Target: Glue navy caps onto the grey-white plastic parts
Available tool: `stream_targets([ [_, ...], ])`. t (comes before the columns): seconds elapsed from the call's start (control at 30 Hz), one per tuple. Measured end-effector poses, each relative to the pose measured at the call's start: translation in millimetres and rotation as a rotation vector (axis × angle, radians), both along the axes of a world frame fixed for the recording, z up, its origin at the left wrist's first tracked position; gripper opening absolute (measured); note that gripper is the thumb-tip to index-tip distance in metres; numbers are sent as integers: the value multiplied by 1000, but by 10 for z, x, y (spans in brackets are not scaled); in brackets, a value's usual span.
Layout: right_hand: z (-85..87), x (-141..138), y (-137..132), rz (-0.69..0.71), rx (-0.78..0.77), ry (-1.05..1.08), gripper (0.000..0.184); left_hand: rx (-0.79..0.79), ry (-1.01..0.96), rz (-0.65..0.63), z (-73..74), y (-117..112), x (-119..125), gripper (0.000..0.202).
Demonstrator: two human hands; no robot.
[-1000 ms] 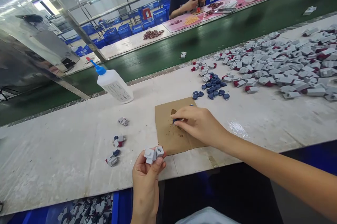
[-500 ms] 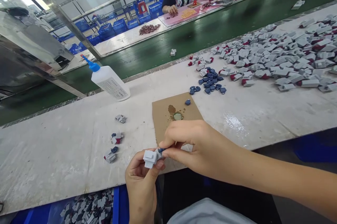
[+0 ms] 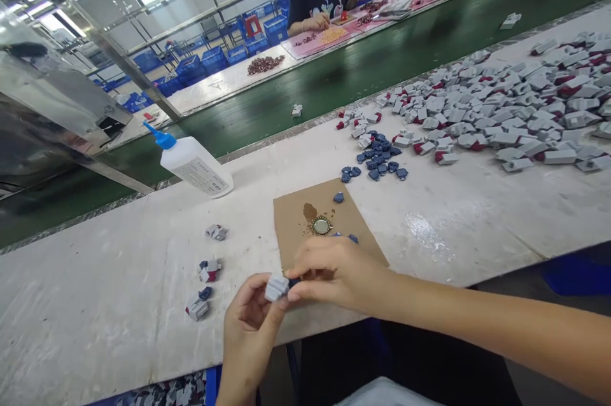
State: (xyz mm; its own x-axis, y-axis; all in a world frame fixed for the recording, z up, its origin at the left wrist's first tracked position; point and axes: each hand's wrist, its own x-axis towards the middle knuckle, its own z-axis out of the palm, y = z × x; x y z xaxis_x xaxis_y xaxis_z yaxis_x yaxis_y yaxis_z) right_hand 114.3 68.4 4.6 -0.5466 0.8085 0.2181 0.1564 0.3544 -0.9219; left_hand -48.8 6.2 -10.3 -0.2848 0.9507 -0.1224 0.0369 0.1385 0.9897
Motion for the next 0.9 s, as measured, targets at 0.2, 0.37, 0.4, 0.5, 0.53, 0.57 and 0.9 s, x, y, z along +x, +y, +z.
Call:
stream_targets([
  [0.2, -20, 676, 458, -561, 278, -171, 18, 183, 1401, 70, -210, 291, -637, 32],
  [0.37, -260, 1579, 876, -934, 483, -733, 31, 279, 1694, 212, -294, 391, -869, 32],
  [0.4, -346, 1722, 934, -959, 520, -856, 36, 312, 1698, 215, -259, 417, -865, 37],
  [0.5, -612, 1992, 1039, -937, 514, -1106, 46, 497, 1613, 58, -35, 692, -705, 50],
  [0.53, -684, 2027, 1055, -925, 505, -1134, 48, 570, 1548, -36, 58, 890, -598, 51],
  [0.57, -740, 2041, 1063, -911, 504, -1140, 48, 628, 1459, -125, 142, 1153, -470, 51],
  [0.9, -591, 1981, 992, -974, 709, -1077, 35, 161, 1048, -213, -99, 4068, 457, 40],
])
